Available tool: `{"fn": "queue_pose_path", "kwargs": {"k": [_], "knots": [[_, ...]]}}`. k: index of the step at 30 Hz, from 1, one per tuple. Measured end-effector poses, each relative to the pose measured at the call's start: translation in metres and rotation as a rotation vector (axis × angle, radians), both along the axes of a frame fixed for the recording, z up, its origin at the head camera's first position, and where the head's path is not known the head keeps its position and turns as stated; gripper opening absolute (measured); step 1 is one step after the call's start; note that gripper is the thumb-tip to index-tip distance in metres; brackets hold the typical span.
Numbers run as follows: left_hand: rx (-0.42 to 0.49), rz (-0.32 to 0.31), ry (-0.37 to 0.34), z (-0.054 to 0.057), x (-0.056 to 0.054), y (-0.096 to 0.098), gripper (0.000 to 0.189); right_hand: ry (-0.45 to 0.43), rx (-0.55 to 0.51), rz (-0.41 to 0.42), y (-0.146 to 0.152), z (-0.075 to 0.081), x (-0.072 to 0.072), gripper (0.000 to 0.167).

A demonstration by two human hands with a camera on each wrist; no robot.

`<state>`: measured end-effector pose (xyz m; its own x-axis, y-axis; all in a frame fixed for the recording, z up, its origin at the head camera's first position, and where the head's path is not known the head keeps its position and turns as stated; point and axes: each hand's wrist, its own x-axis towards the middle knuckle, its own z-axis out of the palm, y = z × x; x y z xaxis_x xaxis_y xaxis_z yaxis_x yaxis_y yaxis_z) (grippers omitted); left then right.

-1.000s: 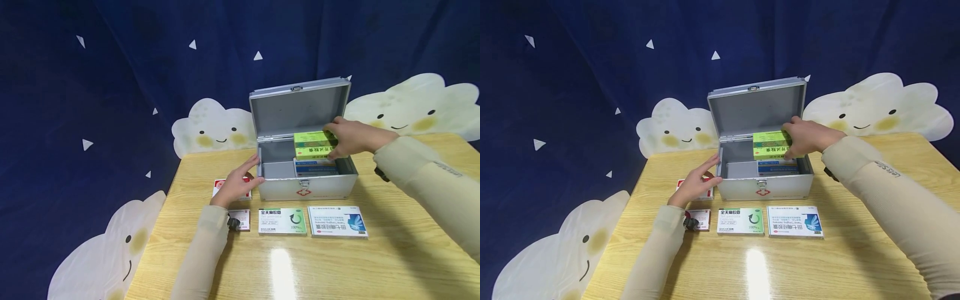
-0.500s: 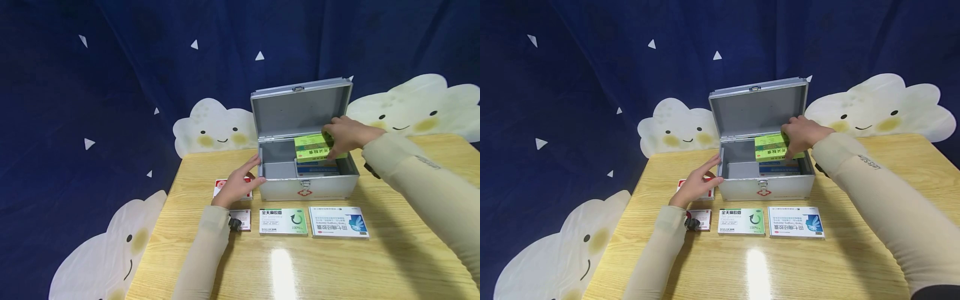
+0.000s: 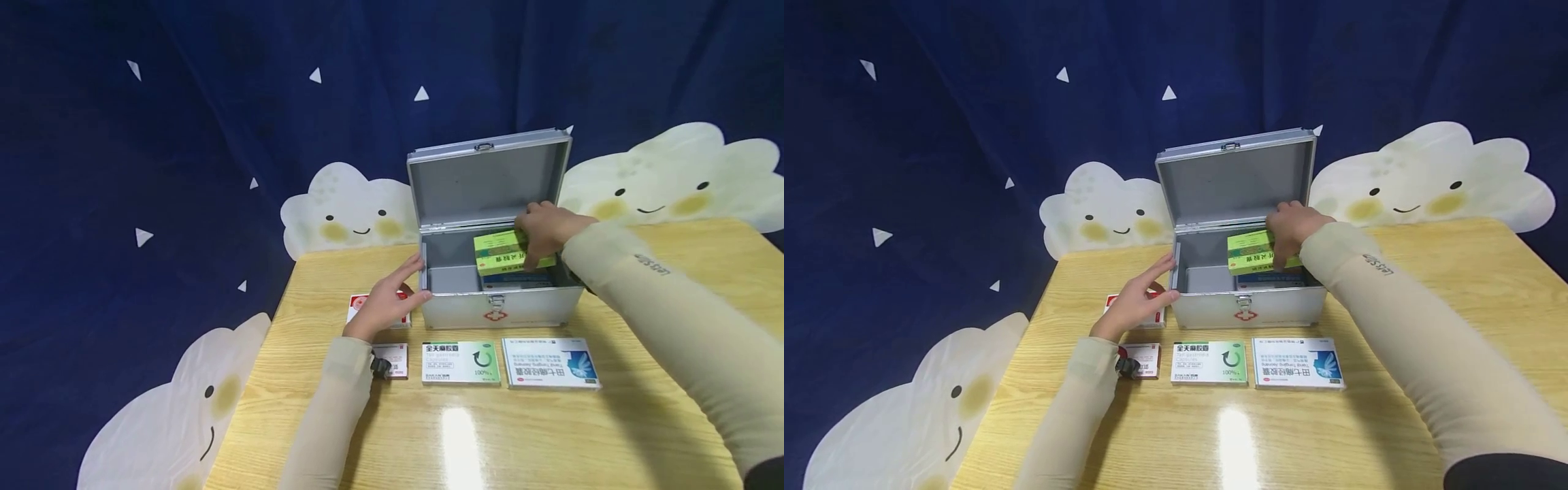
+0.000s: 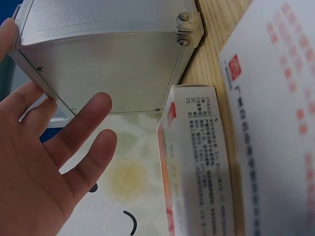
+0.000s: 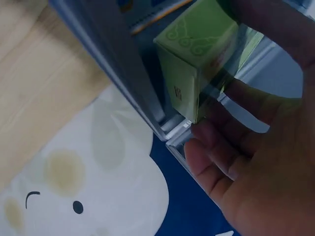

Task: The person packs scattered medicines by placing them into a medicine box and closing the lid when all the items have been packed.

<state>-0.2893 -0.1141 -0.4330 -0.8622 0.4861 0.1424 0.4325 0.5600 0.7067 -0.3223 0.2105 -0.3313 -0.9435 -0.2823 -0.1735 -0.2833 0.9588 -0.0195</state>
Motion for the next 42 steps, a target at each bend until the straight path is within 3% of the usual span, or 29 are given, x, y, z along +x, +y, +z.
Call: {"fn": "queue_pose_path", "kwargs": {"k": [7, 17, 24, 33, 42], "knots": [[-0.007, 0.0, 0.003, -0.001, -0.001, 0.001, 0.069, 0.04, 0.063, -0.004, 0.002, -0.012, -0.002, 0.074], [0.004, 0.014, -0.014, -0.001, 0.002, -0.001, 0.07, 0.109, 0.105, 0.062, 0.005, -0.022, -0.006, 0.081], [-0.003, 0.011, -0.016, -0.002, 0.001, -0.003, 0.07, 0.092, 0.122, 0.081, 0.003, -0.02, -0.006, 0.079], [0.008, -0.008, -0.014, -0.003, -0.001, -0.001, 0.07, 0.031, 0.118, 0.054, 0.0, -0.019, -0.004, 0.063], [0.021, -0.006, -0.032, -0.002, 0.0, 0.001, 0.07, 0.045, 0.166, 0.058, 0.0, -0.017, -0.002, 0.063]]}}
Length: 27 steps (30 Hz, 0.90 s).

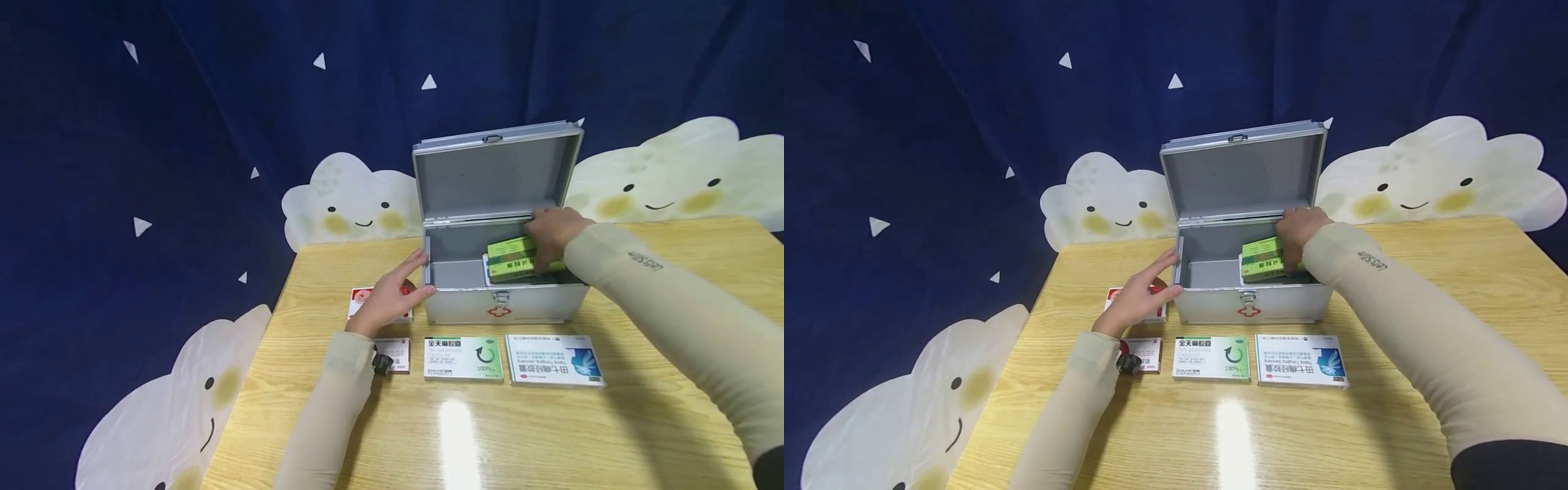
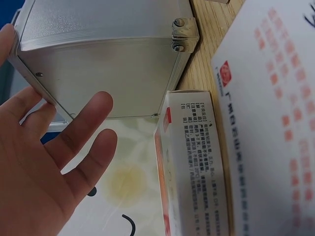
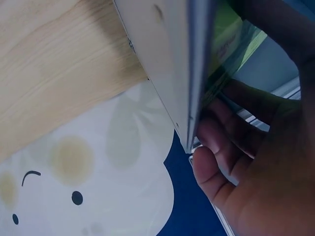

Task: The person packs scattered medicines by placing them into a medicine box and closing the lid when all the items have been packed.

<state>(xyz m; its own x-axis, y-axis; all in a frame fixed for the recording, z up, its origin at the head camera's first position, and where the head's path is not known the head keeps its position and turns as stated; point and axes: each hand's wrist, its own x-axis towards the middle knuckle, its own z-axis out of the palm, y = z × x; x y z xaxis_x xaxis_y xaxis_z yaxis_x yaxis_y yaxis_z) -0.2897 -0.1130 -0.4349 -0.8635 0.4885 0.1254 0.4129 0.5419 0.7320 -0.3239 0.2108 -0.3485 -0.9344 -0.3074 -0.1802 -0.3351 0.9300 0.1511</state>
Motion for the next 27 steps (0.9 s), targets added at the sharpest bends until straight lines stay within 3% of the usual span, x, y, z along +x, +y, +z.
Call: {"fn": "queue_pose_path", "kwargs": {"k": [5, 16, 27], "knots": [[-0.008, -0.002, 0.005, -0.001, 0.0, 0.0, 0.069, 0.01, 0.0, 0.015, 0.001, -0.005, 0.001, 0.069], [-0.011, 0.001, 0.002, 0.003, 0.001, -0.001, 0.07, 0.079, -0.014, 0.054, 0.003, -0.011, 0.0, 0.063], [-0.021, 0.002, -0.009, 0.002, 0.001, 0.0, 0.069, 0.066, 0.002, 0.032, 0.003, -0.013, 0.0, 0.069]]}}
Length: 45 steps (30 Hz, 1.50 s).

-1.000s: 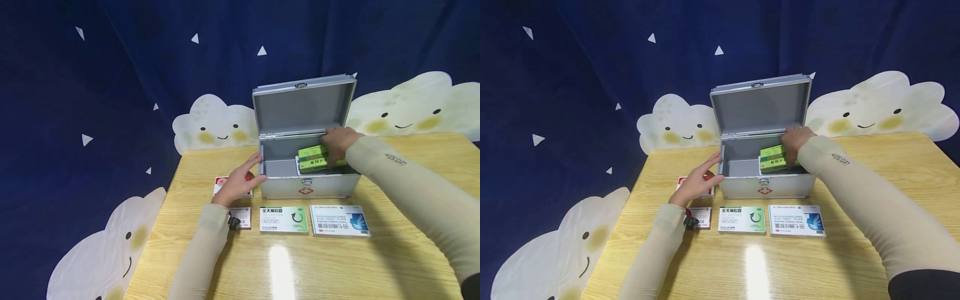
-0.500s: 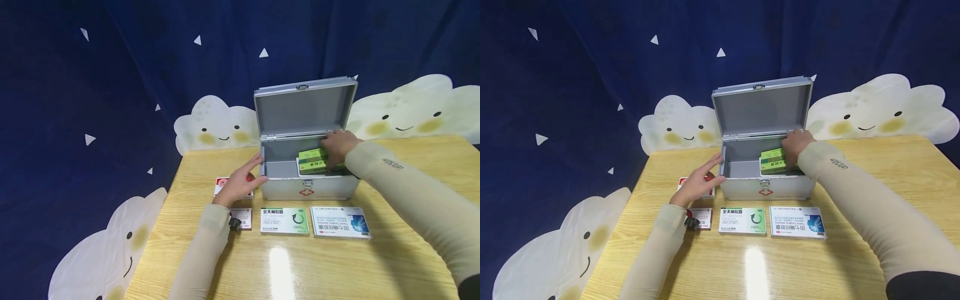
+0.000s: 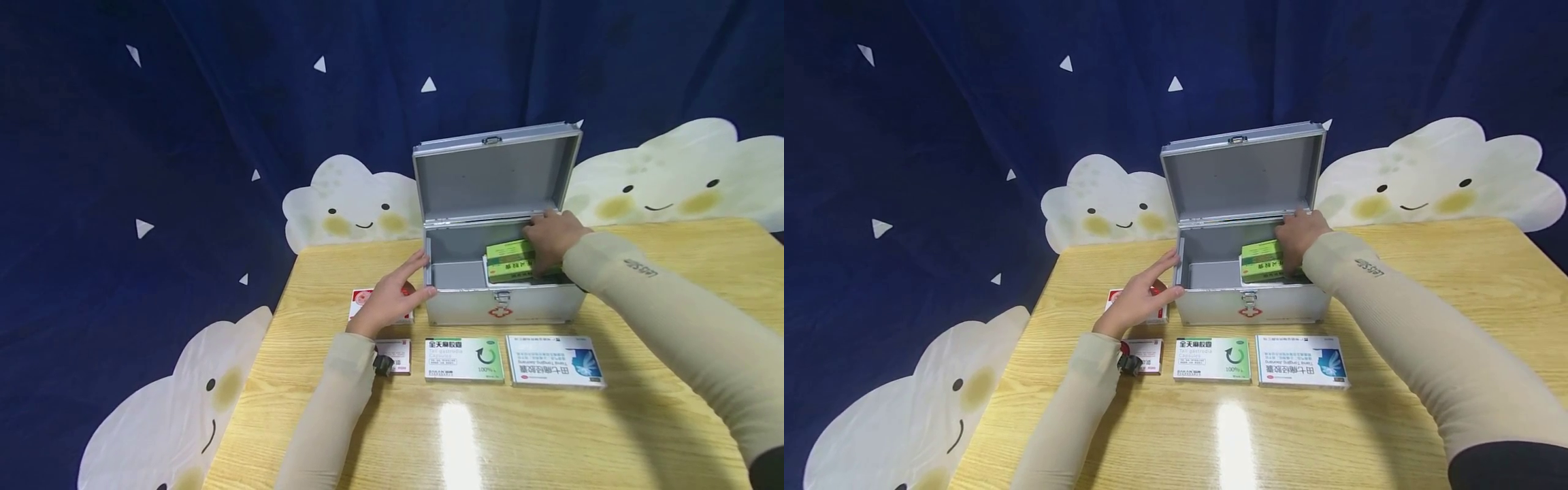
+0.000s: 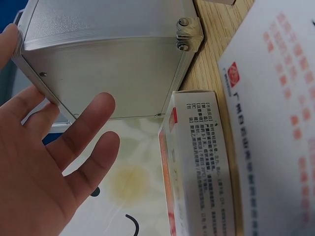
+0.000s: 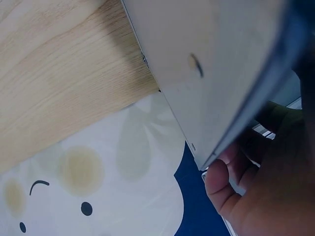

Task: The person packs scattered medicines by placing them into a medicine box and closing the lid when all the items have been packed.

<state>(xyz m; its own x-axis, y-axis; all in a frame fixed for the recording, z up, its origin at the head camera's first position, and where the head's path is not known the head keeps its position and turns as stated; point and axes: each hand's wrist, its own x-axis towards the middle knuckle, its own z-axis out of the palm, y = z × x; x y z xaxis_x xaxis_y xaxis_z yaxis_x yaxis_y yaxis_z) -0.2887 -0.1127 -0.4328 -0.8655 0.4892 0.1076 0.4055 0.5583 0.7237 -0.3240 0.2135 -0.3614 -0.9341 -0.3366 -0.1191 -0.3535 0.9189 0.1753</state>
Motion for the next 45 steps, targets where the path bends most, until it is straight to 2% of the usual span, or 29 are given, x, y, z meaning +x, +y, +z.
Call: {"fn": "queue_pose_path", "kwargs": {"k": [7, 14, 21, 26, 30, 38, 45], "knots": [[-0.014, -0.006, 0.022, 0.001, -0.001, -0.001, 0.068, 0.011, 0.021, 0.012, 0.001, 0.001, 0.0, 0.067], [-0.03, -0.001, 0.024, 0.002, 0.0, -0.002, 0.067, -0.017, 0.0, -0.004, 0.003, 0.002, -0.001, 0.064], [-0.087, 0.031, 0.081, 0.004, 0.0, 0.0, 0.067, -0.037, -0.074, -0.013, 0.013, 0.004, -0.001, 0.055], [-0.154, 0.053, 0.139, 0.007, -0.001, -0.001, 0.064, -0.044, -0.16, 0.031, 0.021, 0.002, 0.0, 0.053], [-0.172, 0.05, 0.148, 0.009, 0.0, -0.001, 0.064, -0.025, -0.204, 0.071, 0.025, 0.001, 0.002, 0.05], [-0.197, 0.036, 0.151, 0.012, 0.004, 0.0, 0.064, -0.021, -0.228, 0.067, 0.026, 0.002, 0.005, 0.039], [-0.219, 0.027, 0.181, 0.013, 0.005, 0.003, 0.067, -0.043, -0.351, 0.085, 0.034, 0.007, 0.014, 0.036]]}}
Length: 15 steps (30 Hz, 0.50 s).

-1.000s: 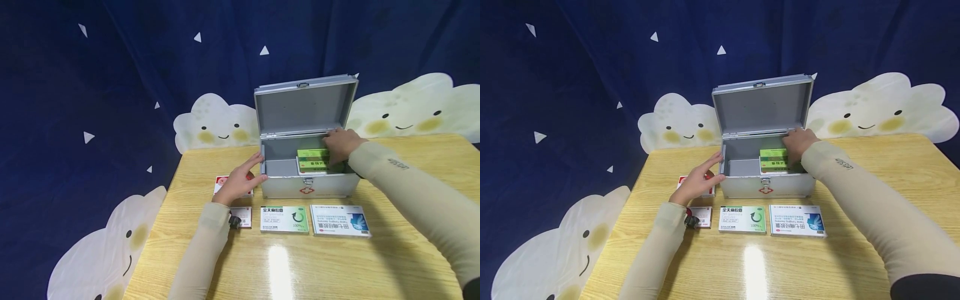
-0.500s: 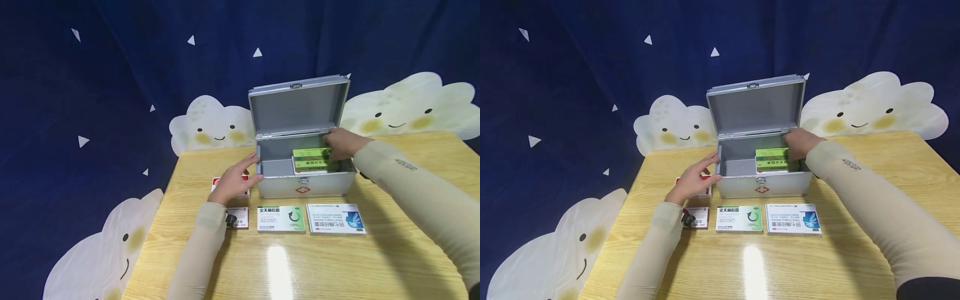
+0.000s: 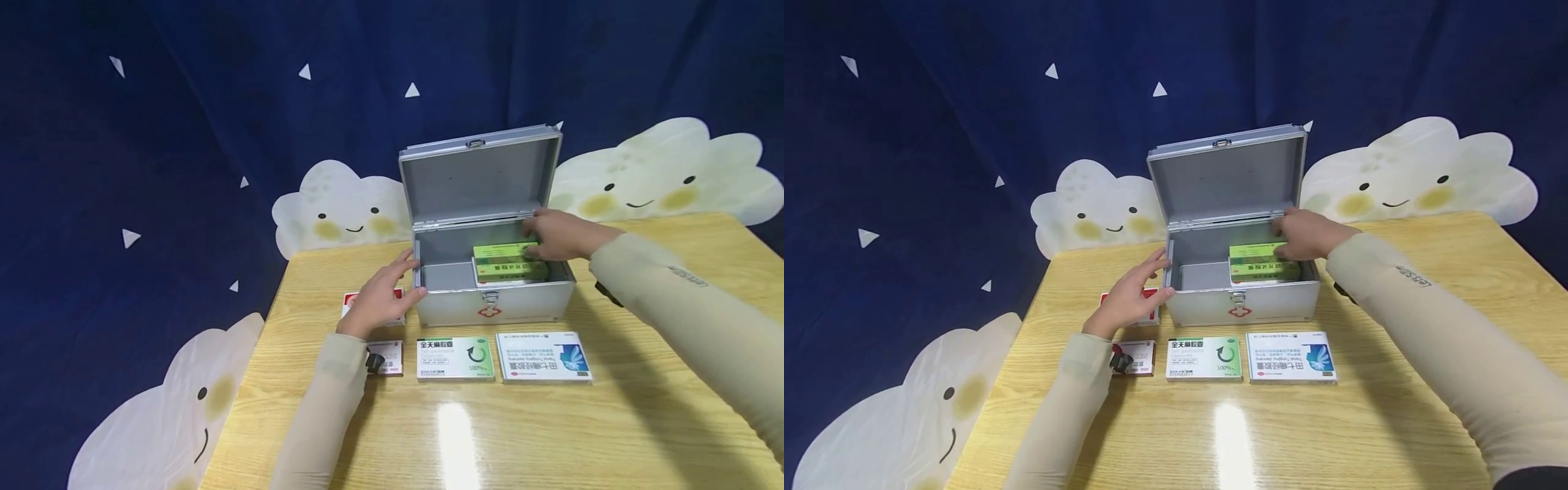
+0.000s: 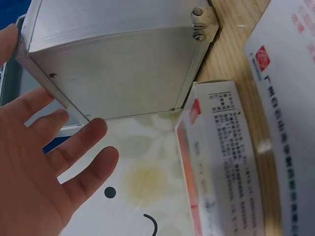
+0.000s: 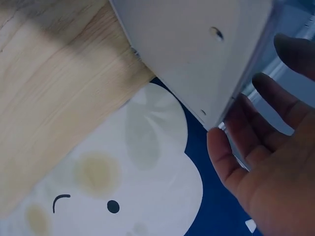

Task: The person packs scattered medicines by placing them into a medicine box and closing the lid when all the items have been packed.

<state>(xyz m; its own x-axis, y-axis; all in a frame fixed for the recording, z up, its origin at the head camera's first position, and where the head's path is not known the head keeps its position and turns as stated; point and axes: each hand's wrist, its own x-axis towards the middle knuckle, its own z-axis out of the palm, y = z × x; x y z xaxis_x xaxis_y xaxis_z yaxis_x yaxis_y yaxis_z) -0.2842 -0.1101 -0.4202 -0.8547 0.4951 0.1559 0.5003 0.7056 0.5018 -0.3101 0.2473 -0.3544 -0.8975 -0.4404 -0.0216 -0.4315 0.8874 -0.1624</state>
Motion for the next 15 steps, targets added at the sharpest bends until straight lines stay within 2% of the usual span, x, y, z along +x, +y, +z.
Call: {"fn": "queue_pose_path", "kwargs": {"k": [3, 8, 15], "knots": [[0.034, -0.003, -0.007, -0.003, 0.0, -0.002, 0.066, 0.012, -0.052, 0.024, 0.003, 0.002, 0.007, 0.035], [0.086, -0.007, -0.022, -0.006, -0.002, -0.003, 0.065, 0.013, -0.119, -0.001, 0.012, 0.007, 0.022, 0.036], [0.016, -0.005, 0.02, -0.001, -0.003, -0.001, 0.073, 0.036, -0.205, -0.074, 0.029, 0.018, 0.044, 0.037]]}}
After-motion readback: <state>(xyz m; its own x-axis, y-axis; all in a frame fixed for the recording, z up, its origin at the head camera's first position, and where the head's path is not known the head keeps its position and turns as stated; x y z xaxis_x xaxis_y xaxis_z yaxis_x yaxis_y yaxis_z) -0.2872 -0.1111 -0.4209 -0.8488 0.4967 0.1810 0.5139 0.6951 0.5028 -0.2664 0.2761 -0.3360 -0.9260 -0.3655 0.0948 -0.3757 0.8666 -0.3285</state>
